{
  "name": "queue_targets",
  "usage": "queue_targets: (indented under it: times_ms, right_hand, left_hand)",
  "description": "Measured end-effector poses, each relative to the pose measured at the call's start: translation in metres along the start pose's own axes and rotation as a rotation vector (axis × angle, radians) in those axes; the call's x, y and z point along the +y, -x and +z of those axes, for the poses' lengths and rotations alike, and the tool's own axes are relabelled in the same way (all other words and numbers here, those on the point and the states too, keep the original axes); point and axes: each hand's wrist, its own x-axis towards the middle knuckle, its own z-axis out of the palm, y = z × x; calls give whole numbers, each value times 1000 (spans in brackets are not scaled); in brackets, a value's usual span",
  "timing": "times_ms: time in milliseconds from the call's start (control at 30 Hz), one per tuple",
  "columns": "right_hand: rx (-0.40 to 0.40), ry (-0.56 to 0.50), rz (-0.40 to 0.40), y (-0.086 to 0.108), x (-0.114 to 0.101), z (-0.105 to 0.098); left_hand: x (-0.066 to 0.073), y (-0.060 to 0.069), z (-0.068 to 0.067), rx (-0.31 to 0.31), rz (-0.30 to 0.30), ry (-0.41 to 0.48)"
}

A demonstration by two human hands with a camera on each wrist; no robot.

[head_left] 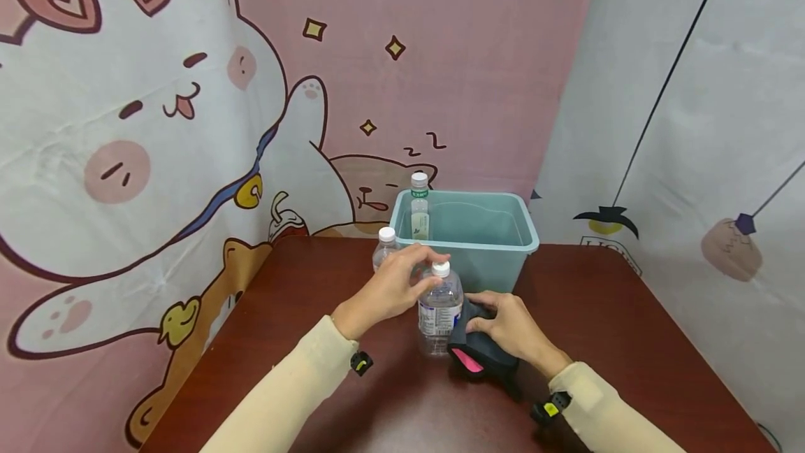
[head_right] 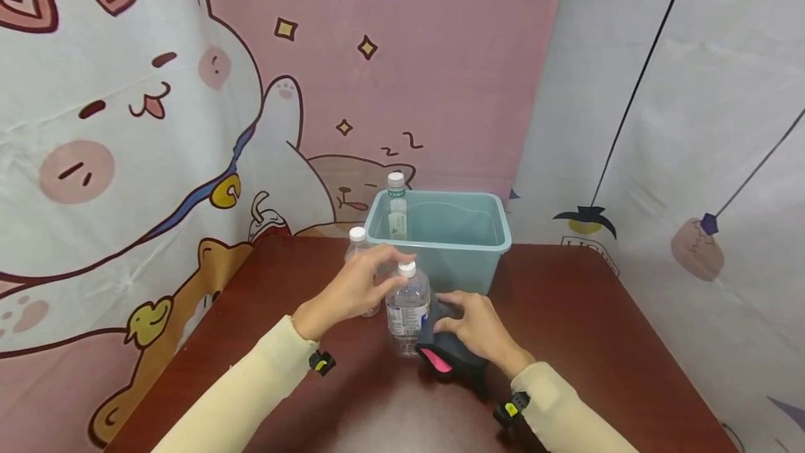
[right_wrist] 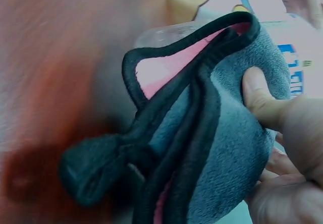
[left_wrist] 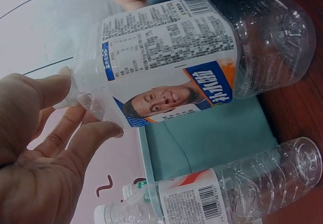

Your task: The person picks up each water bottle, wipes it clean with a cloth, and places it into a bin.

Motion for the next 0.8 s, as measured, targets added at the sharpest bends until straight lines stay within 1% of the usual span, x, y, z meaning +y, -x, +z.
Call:
queue_targets:
  times_ms: [100, 200, 400, 633, 800]
  right_hand:
    - [36, -28, -8, -4, -7, -7]
    - [66, -51, -37, -7, -14, -13]
    - [109, -42, -106, -11, -26, -24]
    - [122, -89, -130, -16, -36, -29]
    - [132, -88, -154, -23, -48, -31]
  left_hand:
    - [0, -1, -1, 2, 12, 5]
    - [0, -1, -2, 7, 17, 10]
    - [-1, -1, -2, 17, 20, 10]
    - [-1, 1, -2, 28, 10, 25]
    - [-2, 2, -2, 29, -1, 36]
